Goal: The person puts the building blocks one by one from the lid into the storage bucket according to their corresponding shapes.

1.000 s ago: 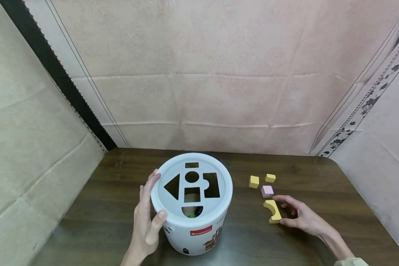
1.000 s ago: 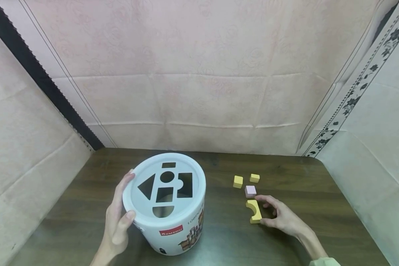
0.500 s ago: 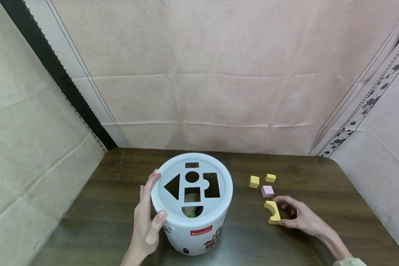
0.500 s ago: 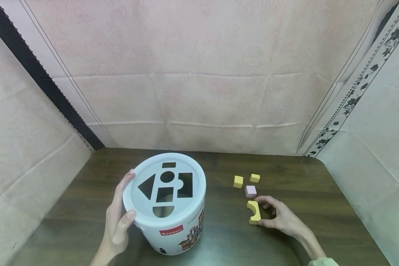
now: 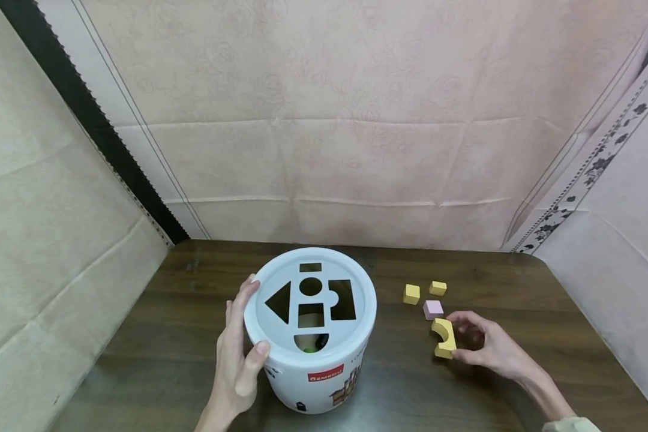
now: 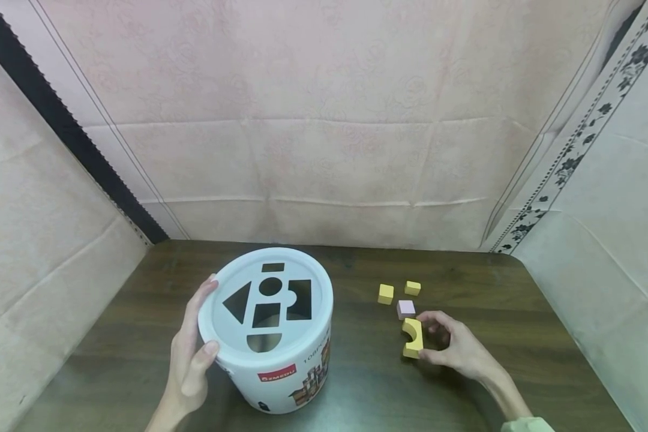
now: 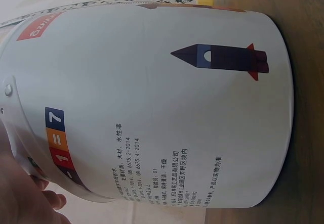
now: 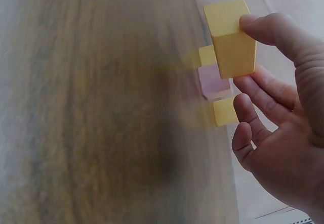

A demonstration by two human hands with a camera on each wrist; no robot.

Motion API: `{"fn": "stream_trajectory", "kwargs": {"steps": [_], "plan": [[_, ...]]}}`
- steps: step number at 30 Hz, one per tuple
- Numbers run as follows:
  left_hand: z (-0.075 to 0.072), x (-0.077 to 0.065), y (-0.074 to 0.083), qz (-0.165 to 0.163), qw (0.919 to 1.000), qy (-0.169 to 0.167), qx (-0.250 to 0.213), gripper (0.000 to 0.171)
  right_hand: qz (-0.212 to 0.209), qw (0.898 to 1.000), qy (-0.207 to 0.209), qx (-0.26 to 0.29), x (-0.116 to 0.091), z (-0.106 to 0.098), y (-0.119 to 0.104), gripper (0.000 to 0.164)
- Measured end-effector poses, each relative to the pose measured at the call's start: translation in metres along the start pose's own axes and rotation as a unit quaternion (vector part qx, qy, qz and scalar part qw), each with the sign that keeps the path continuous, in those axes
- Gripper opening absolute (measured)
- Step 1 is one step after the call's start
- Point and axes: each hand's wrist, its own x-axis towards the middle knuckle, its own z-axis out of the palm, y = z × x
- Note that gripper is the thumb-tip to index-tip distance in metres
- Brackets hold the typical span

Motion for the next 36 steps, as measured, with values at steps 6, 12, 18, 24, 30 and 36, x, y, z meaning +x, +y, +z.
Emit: {"fn": "stream_trajectory", "kwargs": {"steps": [6, 12, 18, 24, 30, 36], "plan": [[-0.001, 0.001, 0.002, -0.002, 1.0, -0.001, 0.003, 0.063, -0.003, 0.999, 0.02, -0.027, 0.004, -0.003, -0.009, 0.053], [0.0, -0.004, -0.01, -0.004, 1.0, -0.002, 0.005, 0.064, -0.026, 0.998, 0.04, -0.049, 0.01, -0.009, -0.028, 0.053], [0.0, -0.004, -0.01, 0.003, 0.9999, -0.001, 0.01, 0.065, -0.053, 0.995, 0.057, -0.055, 0.019, -0.013, -0.05, 0.055], [0.0, -0.004, -0.01, -0.002, 1.0, -0.003, 0.009, 0.064, -0.061, 0.994, 0.07, -0.06, 0.028, -0.019, -0.075, 0.056], [0.0, -0.006, -0.012, -0.004, 0.9999, -0.003, 0.01, 0.064, -0.084, 0.992, 0.071, -0.068, 0.038, -0.025, -0.102, 0.057], [0.0, -0.006, -0.013, 0.001, 0.9999, -0.002, 0.012, 0.065, -0.101, 0.991, 0.065, -0.05, 0.046, -0.029, -0.149, 0.056]]}}
